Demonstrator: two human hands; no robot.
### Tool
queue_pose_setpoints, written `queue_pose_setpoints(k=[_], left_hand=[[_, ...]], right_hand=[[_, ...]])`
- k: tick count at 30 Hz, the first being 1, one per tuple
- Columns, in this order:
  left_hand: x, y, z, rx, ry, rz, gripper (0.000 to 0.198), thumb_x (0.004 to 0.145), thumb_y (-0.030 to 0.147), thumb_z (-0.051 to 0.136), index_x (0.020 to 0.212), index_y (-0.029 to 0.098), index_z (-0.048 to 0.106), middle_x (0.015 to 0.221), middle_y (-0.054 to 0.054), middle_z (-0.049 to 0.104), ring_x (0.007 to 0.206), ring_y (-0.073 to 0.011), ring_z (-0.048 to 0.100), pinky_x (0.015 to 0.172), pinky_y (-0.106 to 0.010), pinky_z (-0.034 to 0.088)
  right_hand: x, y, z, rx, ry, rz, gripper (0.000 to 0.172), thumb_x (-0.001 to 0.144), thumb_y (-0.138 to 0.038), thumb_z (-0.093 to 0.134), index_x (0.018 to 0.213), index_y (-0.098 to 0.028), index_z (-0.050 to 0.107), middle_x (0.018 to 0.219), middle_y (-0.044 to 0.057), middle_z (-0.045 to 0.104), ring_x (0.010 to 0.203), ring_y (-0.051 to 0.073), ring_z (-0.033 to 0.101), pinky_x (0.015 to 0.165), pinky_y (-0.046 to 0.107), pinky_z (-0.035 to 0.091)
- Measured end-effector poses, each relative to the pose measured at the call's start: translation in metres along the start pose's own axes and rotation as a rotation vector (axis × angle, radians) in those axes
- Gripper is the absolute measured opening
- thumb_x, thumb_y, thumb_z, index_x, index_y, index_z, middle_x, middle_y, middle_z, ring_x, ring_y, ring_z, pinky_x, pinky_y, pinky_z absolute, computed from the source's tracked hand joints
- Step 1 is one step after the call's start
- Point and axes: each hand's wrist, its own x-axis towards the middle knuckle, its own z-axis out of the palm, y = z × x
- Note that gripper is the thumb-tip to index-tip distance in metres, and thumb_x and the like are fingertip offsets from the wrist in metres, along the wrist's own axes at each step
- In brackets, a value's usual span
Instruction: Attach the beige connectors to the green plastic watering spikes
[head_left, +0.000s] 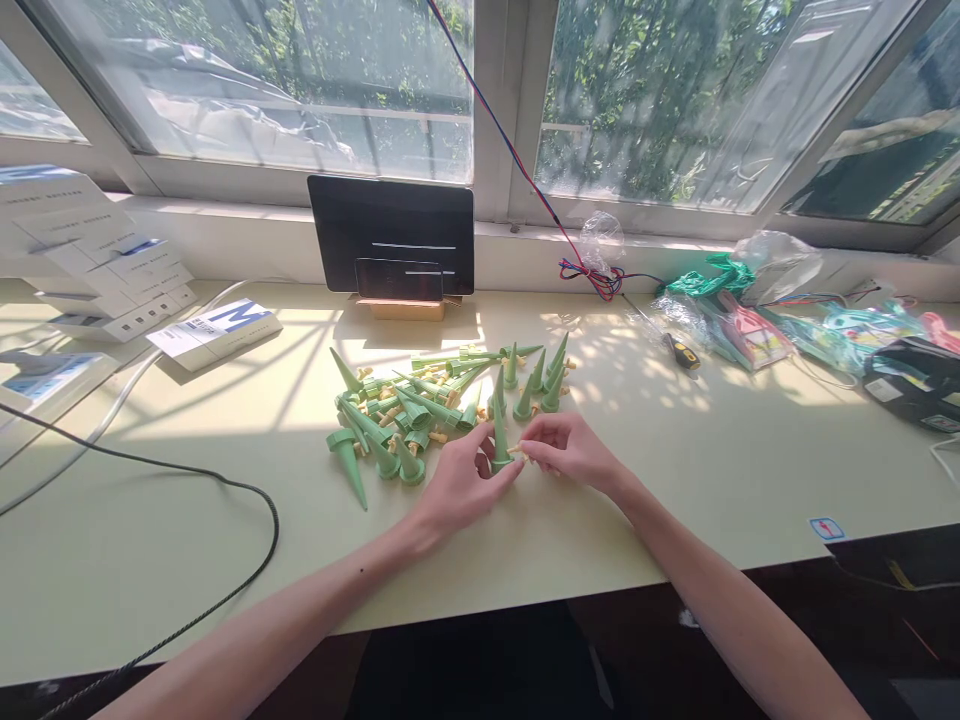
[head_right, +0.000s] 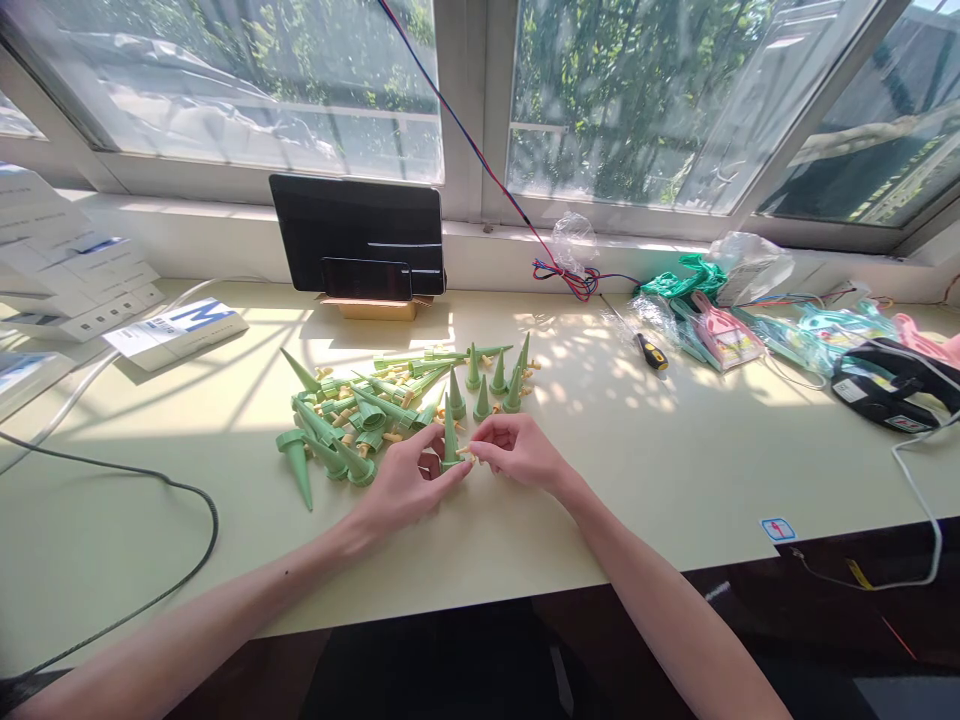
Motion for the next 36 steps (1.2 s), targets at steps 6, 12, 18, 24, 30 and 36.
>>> queue_pose_setpoints(k=[6,12,18,24,30,36], left_hand=[[0.0002,0.0011,-0.0013,0.014,-0.015,-0.013,0.031,0.084,0.048,0.065,0.088,0.021,0.051,0.07,0.004,0.05,0.047,-0.0095,0.049,0.043,-0.022,0.034],[0.0011,0.0012,-0.0006,-0.014,-0.015,-0.031,0.031,0.082,0.046,0.067,0.09,0.02,0.052,0.073,0.003,0.053,0.046,-0.0091,0.051,0.043,-0.022,0.035],[0.0011,-0.0009,-0.0013,-0.058,-0.038,-0.07,0.033,0.084,0.047,0.065,0.098,0.02,0.055,0.079,0.0,0.063,0.049,-0.0114,0.057,0.043,-0.023,0.037],[0.0017,-0.0006,-0.0013,-0.061,-0.036,-0.058,0.033,0.085,0.048,0.064,0.098,0.019,0.055,0.084,-0.001,0.063,0.052,-0.0112,0.058,0.045,-0.023,0.039],[0.002,-0.0001,-0.0007,-0.022,-0.018,-0.055,0.034,0.083,0.049,0.065,0.095,0.02,0.053,0.08,0.001,0.057,0.048,-0.0093,0.053,0.043,-0.023,0.036],[0.003,-0.0032,-0.0013,0.071,0.001,-0.016,0.033,0.083,0.049,0.065,0.09,0.019,0.052,0.071,0.003,0.053,0.046,-0.0087,0.048,0.045,-0.024,0.035]], right_hand=[[-0.0005,-0.0004,0.0007,-0.001,0.012,-0.005,0.024,0.082,-0.042,0.072,0.078,-0.018,0.068,0.059,-0.001,0.058,0.051,0.012,0.053,0.046,0.024,0.04],[-0.0007,-0.0014,0.0015,0.006,0.009,-0.012,0.022,0.083,-0.039,0.072,0.078,-0.018,0.068,0.058,-0.002,0.056,0.051,0.011,0.052,0.046,0.023,0.039],[-0.0003,-0.0011,0.0023,0.039,0.046,-0.038,0.024,0.082,-0.04,0.073,0.077,-0.018,0.068,0.061,-0.001,0.058,0.05,0.011,0.051,0.046,0.024,0.04],[-0.0004,-0.002,0.0035,0.03,0.056,-0.053,0.022,0.082,-0.037,0.074,0.077,-0.017,0.067,0.063,-0.001,0.058,0.052,0.01,0.052,0.048,0.023,0.041],[-0.0004,-0.0008,0.0041,-0.021,0.067,-0.062,0.02,0.083,-0.036,0.072,0.077,-0.017,0.067,0.064,-0.001,0.059,0.053,0.011,0.053,0.051,0.024,0.044],[0.0001,0.0012,0.0045,-0.071,0.077,-0.077,0.016,0.084,-0.032,0.069,0.078,-0.017,0.068,0.068,0.001,0.061,0.057,0.012,0.055,0.053,0.025,0.045]])
